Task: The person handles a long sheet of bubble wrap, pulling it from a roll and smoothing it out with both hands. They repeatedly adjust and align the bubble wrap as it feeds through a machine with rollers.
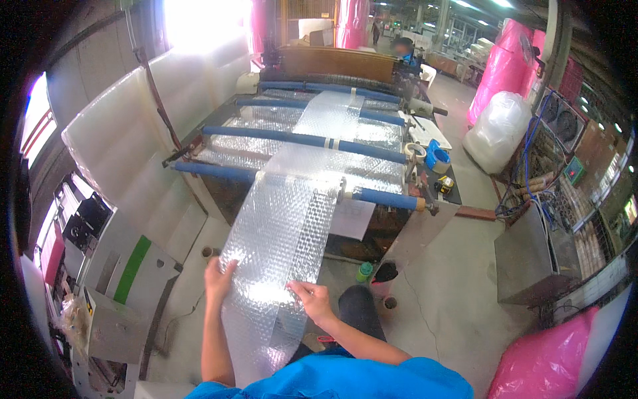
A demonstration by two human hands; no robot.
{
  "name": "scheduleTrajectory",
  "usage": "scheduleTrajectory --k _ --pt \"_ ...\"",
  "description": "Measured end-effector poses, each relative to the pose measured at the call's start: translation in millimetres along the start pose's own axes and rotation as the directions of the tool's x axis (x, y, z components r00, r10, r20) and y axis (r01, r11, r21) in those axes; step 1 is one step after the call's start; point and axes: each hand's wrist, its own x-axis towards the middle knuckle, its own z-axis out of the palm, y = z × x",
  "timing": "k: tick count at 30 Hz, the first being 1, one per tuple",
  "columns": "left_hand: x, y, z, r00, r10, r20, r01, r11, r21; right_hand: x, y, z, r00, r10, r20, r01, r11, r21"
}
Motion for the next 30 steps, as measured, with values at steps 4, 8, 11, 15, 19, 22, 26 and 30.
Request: scheduleTrajectory --k 4,8,11,15,19,22,26,30 --pt "7 3 -3 0.986 -0.141 0.087 0.142 0.99 -0.005 -3 -1 9 0.993 0.054 -0.109 -0.049 0.998 0.049" --pt "-9 -47 23 0.985 -0.173 -0.024 0.171 0.934 0.312 4 26 11 0.979 0.135 -0.151 -0.132 0.991 0.033" --pt "-13 -44 25 0.984 -0.175 -0.039 0.179 0.947 0.267 5 25 11 0.974 0.135 -0.181 -0.143 0.989 -0.031" --pt "-14 -33 22 0.981 -0.194 -0.017 0.194 0.963 0.185 1 32 20 0.958 0.108 -0.265 -0.105 0.994 0.024" --pt "-11 -54 26 0.991 -0.133 -0.022 0.135 0.971 0.198 -1 19 18 0.973 0.174 -0.154 -0.178 0.984 -0.011" --pt "-10 -45 21 0.989 -0.149 -0.01 0.148 0.972 0.185 -3 18 23 0.98 0.095 -0.174 -0.099 0.995 -0.019" --pt "-5 -50 22 0.986 -0.163 -0.032 0.166 0.971 0.171 -2 18 24 0.981 0.109 -0.16 -0.114 0.993 -0.024" --pt "-8 -68 43 0.98 -0.197 -0.039 0.201 0.954 0.223 12 43 13 0.978 0.101 -0.181 -0.119 0.988 -0.094"
